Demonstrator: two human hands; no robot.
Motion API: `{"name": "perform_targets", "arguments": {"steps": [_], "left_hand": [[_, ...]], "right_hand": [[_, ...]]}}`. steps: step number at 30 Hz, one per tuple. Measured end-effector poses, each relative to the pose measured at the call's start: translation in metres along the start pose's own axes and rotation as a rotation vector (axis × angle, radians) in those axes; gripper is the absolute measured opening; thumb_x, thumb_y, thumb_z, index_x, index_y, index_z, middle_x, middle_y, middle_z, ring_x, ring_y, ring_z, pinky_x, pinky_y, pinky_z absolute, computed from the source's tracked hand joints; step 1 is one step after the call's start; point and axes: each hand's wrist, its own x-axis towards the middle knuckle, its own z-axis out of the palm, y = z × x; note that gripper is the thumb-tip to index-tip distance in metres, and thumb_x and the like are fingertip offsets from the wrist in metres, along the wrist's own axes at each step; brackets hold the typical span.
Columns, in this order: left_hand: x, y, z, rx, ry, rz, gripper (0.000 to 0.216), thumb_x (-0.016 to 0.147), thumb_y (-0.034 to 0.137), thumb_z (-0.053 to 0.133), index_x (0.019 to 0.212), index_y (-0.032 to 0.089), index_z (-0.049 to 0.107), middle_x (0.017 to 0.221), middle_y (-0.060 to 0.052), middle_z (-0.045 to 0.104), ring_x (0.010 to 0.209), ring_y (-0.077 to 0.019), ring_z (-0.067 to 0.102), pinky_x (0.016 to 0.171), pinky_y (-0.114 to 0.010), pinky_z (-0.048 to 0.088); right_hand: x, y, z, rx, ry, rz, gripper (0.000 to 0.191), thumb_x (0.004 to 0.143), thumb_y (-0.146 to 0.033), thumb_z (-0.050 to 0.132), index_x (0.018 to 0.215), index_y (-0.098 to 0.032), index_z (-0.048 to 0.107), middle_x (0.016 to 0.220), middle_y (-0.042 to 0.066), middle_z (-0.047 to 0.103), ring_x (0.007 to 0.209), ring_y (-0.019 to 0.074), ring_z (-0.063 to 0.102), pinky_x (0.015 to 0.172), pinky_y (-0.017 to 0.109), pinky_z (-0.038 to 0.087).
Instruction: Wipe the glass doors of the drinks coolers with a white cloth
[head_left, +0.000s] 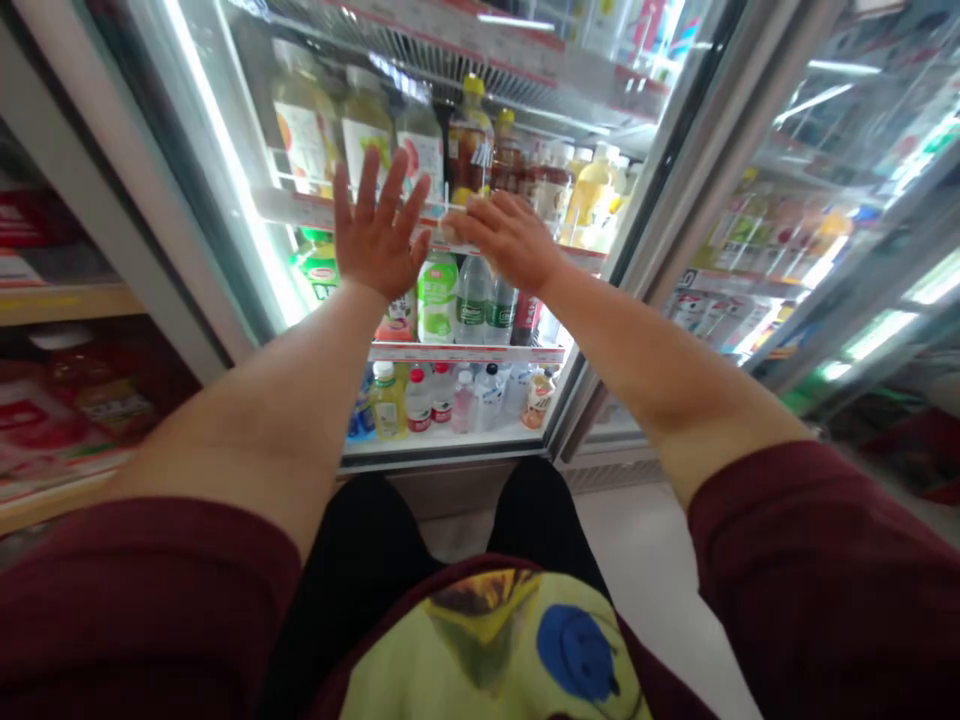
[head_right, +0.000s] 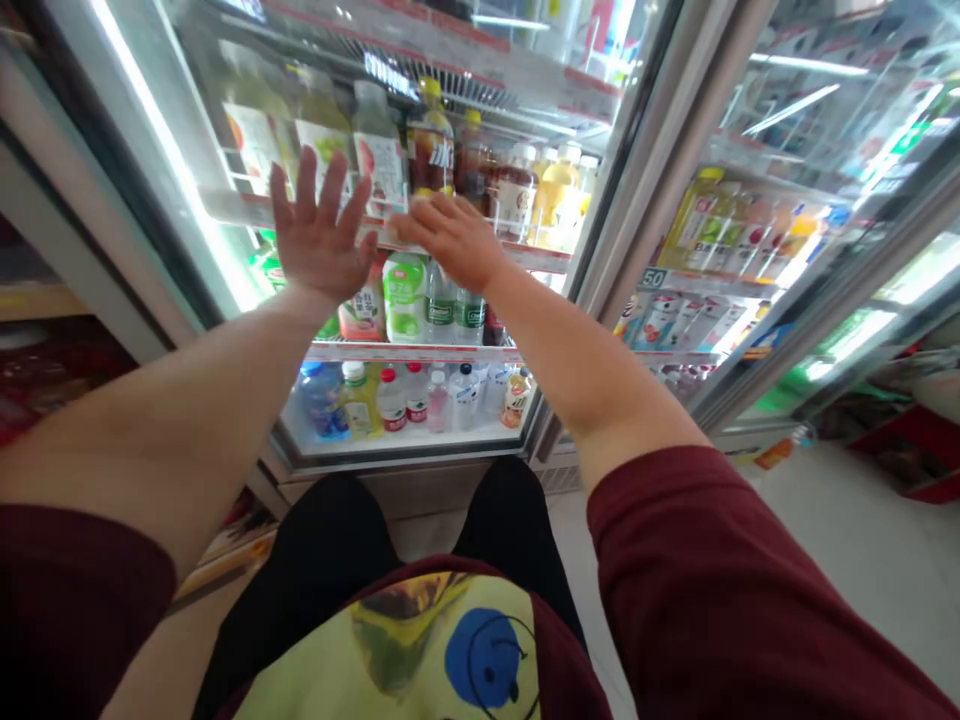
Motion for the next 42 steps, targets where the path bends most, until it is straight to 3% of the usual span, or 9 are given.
{"name": "perform_targets", "arguments": {"steps": [6, 13, 20, 25, 27, 32, 34, 38, 42], "left_hand": [[0.001, -0.001, 0.0, -0.015, -0.015, -0.006, 0.078, 0.089, 0.068, 0.03, 0.15, 0.02, 0.034, 0.164, 0.011, 0.008, 0.149, -0.0061, -0.02, 0.121, -0.045, -0.025], [0.002, 0.003, -0.004, -0.006, -0.058, -0.043, 0.071, 0.091, 0.058, 0.04, 0.152, 0.024, 0.032, 0.164, 0.01, 0.008, 0.15, -0.0076, -0.015, 0.121, -0.046, -0.024], [-0.006, -0.002, -0.005, 0.003, -0.004, 0.003, 0.066, 0.093, 0.059, 0.035, 0.15, 0.027, 0.035, 0.163, 0.012, 0.008, 0.152, -0.012, -0.011, 0.124, -0.05, -0.017], [-0.04, -0.021, -0.02, 0.068, 0.078, -0.063, 0.065, 0.096, 0.059, 0.033, 0.153, 0.029, 0.033, 0.165, 0.01, 0.002, 0.154, -0.0206, -0.006, 0.125, -0.055, -0.01], [-0.056, -0.035, -0.029, 0.144, 0.122, -0.08, 0.064, 0.097, 0.057, 0.034, 0.155, 0.032, 0.029, 0.165, 0.01, 0.0, 0.154, -0.0234, -0.006, 0.125, -0.057, -0.008], [-0.082, -0.069, -0.041, 0.283, 0.214, -0.121, 0.067, 0.098, 0.057, 0.027, 0.158, 0.028, 0.018, 0.166, 0.005, -0.007, 0.154, -0.0291, -0.008, 0.123, -0.063, -0.001], [-0.086, -0.074, -0.039, 0.252, 0.191, -0.145, 0.07, 0.097, 0.06, 0.026, 0.158, 0.024, 0.022, 0.167, 0.001, -0.003, 0.153, -0.0315, -0.007, 0.123, -0.064, -0.001], [-0.092, -0.075, -0.033, 0.192, 0.156, -0.196, 0.075, 0.094, 0.065, 0.03, 0.155, 0.022, 0.029, 0.166, -0.004, 0.003, 0.152, -0.0364, -0.006, 0.12, -0.067, -0.005], [-0.096, -0.078, -0.029, 0.211, 0.162, -0.186, 0.066, 0.097, 0.057, 0.035, 0.157, 0.035, 0.021, 0.165, 0.005, -0.003, 0.152, -0.0292, -0.01, 0.122, -0.067, -0.003]], "right_hand": [[0.009, 0.036, -0.014, -0.07, 0.362, 0.503, 0.047, 0.099, -0.026, 0.032, 0.141, -0.016, 0.05, 0.131, 0.014, 0.058, 0.12, 0.0266, 0.048, 0.108, 0.046, 0.04], [-0.069, 0.01, 0.015, -0.023, -0.137, -0.087, 0.041, 0.102, -0.022, 0.031, 0.132, -0.025, 0.058, 0.122, 0.008, 0.065, 0.111, 0.022, 0.056, 0.101, 0.042, 0.045], [-0.091, 0.063, 0.008, -0.113, 0.438, 0.498, 0.043, 0.096, -0.025, 0.037, 0.134, -0.014, 0.054, 0.122, 0.015, 0.062, 0.117, 0.029, 0.055, 0.105, 0.052, 0.045], [-0.12, 0.038, 0.025, -0.035, 0.054, 0.131, 0.04, 0.096, -0.027, 0.042, 0.133, -0.027, 0.058, 0.121, 0.011, 0.067, 0.111, 0.0281, 0.062, 0.099, 0.049, 0.05], [-0.112, 0.039, 0.025, -0.03, 0.089, 0.172, 0.041, 0.097, -0.031, 0.043, 0.135, -0.031, 0.056, 0.121, 0.01, 0.067, 0.112, 0.028, 0.062, 0.098, 0.05, 0.05], [-0.063, 0.026, 0.034, -0.024, 0.569, 0.553, 0.05, 0.099, -0.029, 0.03, 0.147, -0.023, 0.044, 0.131, 0.014, 0.058, 0.123, 0.0305, 0.056, 0.101, 0.057, 0.045], [-0.051, -0.003, 0.047, 0.014, 0.51, 0.476, 0.049, 0.099, -0.025, 0.031, 0.146, -0.025, 0.047, 0.128, 0.014, 0.061, 0.12, 0.0301, 0.057, 0.1, 0.055, 0.047], [-0.03, -0.053, 0.057, 0.049, 0.05, -0.027, 0.05, 0.097, -0.023, 0.043, 0.143, -0.04, 0.048, 0.13, 0.005, 0.062, 0.117, 0.0255, 0.059, 0.097, 0.045, 0.051], [0.015, -0.038, 0.041, 0.102, 0.184, 0.195, 0.051, 0.098, -0.029, 0.04, 0.149, -0.034, 0.041, 0.136, 0.011, 0.053, 0.128, 0.0334, 0.051, 0.101, 0.055, 0.046]]}}
